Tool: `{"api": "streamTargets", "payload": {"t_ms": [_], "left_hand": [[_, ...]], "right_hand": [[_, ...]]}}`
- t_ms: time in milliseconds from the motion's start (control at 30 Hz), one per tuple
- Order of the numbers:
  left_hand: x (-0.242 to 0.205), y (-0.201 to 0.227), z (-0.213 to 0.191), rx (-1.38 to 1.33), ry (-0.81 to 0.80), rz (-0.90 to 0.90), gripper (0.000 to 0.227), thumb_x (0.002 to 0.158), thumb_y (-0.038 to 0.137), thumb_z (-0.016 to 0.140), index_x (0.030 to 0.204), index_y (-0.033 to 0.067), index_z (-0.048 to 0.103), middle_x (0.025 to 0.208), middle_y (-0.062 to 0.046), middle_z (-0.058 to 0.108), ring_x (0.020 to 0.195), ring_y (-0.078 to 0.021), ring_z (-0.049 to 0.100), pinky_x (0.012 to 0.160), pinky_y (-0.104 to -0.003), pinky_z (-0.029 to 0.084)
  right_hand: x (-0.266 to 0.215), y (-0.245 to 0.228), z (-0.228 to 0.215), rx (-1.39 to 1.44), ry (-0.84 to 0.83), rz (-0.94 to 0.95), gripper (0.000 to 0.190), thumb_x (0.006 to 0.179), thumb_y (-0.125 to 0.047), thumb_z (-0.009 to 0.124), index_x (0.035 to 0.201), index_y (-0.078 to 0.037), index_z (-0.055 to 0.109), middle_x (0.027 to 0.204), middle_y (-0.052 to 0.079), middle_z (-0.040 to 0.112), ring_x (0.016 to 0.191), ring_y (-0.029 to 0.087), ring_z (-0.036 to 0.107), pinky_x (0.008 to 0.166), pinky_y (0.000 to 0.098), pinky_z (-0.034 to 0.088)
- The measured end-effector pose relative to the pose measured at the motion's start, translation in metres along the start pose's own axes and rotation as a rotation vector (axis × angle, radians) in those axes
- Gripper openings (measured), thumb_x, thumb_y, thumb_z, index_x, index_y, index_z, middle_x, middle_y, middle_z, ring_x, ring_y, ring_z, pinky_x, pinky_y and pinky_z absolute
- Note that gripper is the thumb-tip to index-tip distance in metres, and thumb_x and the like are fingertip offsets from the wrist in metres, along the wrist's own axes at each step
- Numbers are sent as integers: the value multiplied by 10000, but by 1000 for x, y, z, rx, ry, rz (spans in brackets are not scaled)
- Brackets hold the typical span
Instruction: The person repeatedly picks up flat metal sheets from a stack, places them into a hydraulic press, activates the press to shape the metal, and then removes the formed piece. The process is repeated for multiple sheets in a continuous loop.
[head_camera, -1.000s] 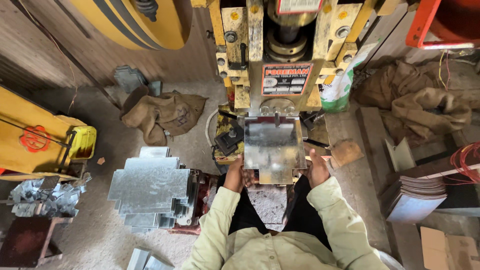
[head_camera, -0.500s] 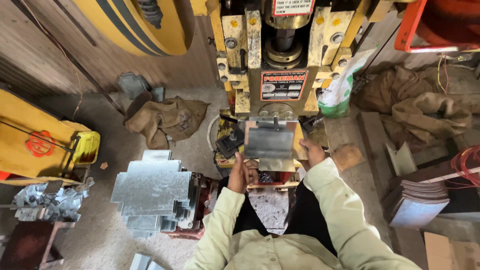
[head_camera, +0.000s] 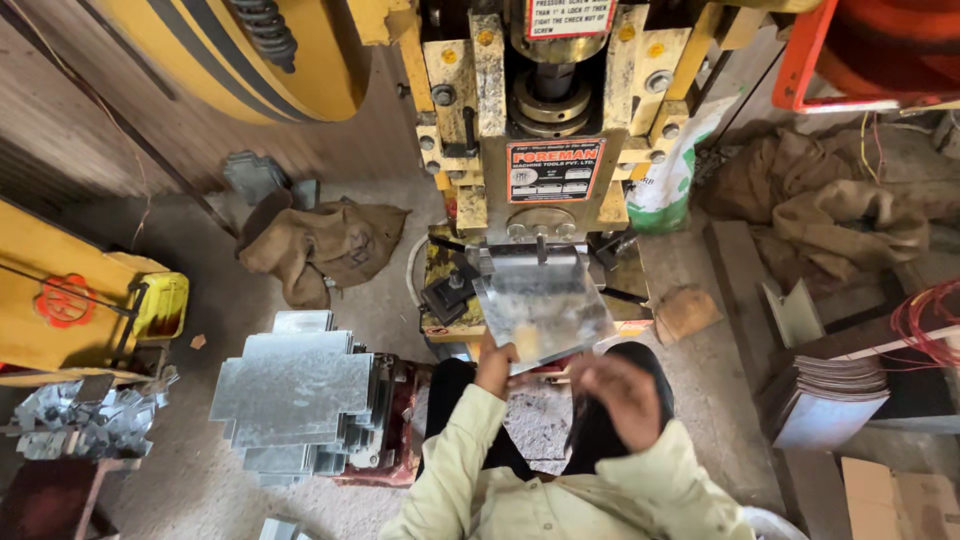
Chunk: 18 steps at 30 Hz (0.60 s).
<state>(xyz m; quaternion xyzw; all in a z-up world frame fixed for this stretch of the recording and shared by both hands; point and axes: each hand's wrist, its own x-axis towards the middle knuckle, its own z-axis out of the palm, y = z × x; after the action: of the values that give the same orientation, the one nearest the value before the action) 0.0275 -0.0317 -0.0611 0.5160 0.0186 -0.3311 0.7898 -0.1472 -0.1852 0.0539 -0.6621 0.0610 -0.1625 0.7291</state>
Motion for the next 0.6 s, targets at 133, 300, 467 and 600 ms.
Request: {"api": "streamTargets", "payload": {"t_ms": [133,300,467,600], "left_hand": [[13,17,-26,160,15,-109,812,671,-12,495,1453,203,454,982,-110,622,541,-228,533,327,-294,359],[4,11,-28,-138,246,-61,332,865,56,563,1192,25,511,957,-146,656,601,-286,684,464,-354,568],[-28,15,-34,171,181,89,268,1047,207,589,1062,-58,622,689,-108,667,504,-178,631,443,-311,513],[-30,38,-26,258,158,108,263,1040,214,565,1175,11,665,588,-55,604,423,-115,517,375,-278,398]], "right_hand": [[46,24,-41,-636,289,94,407,968,-160,685,1342,-17,614,897,88,680,790,149,644,668,331,528],[55,112,-53,-131,130,227,624,964,-93,649,1534,-55,399,798,43,680,647,94,616,586,293,515],[42,133,-53,88,236,228,699,936,-23,625,1584,-97,373,799,72,685,609,117,584,582,259,497],[52,122,-56,225,315,280,587,926,-9,614,1496,-36,475,887,99,735,745,165,711,651,256,548]]}}
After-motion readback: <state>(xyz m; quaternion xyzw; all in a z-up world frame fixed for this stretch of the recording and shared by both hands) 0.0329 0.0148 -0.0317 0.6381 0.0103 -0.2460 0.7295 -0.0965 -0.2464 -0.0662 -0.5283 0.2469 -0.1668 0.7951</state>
